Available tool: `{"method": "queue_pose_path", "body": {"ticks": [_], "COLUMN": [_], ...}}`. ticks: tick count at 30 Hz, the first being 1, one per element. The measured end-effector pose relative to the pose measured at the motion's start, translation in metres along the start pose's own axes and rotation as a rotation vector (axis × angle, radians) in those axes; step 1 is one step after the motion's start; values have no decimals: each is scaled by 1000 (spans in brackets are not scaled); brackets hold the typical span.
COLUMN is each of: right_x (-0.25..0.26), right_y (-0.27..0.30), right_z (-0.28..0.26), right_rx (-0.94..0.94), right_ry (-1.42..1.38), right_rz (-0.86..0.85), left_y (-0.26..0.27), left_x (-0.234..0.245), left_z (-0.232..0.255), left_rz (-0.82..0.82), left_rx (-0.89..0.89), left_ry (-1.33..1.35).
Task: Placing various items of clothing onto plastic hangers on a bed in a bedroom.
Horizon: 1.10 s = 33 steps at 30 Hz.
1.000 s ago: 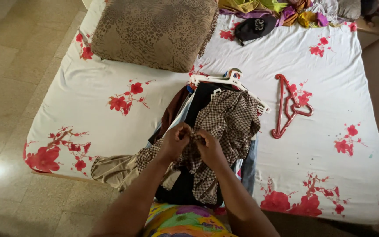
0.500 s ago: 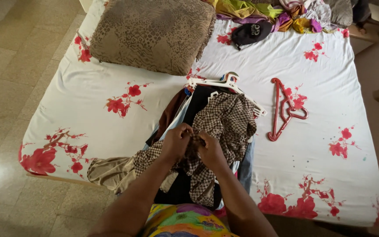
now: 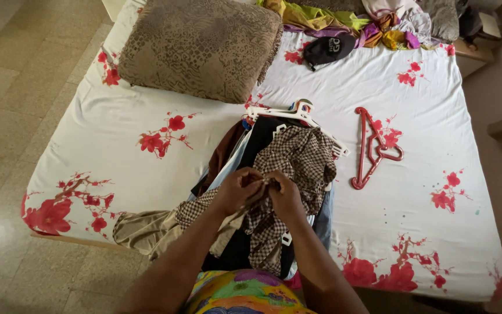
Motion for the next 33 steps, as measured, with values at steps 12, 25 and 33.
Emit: {"method": "queue_pose_path", "body": {"ticks": [12,25,33], "right_x": [15,32,80], "right_y": [5,1,4], "right_z": [-7,-10,-19], "right_rx": [207,56,133], "right_ry": [-39,-137,-171], "right_rz": [142,216,389], "left_y": [24,22,28], "left_x": [-16,-13,20], "left_z": [46,35,-17], "left_rz": [138,77,74], "left_rx": [-244,-138,66], "left_ry": [-313,-589,-790]}}
Point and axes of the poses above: each hand's wrist, its own y-axis away from the middle knuckle, its own x-axis out of the back of the hand, z = x × y, the point moved 6 cm from there along -y, towards the middle knuckle, and after that the axes turned 3 degrees about -z, right-handed, at the moved point
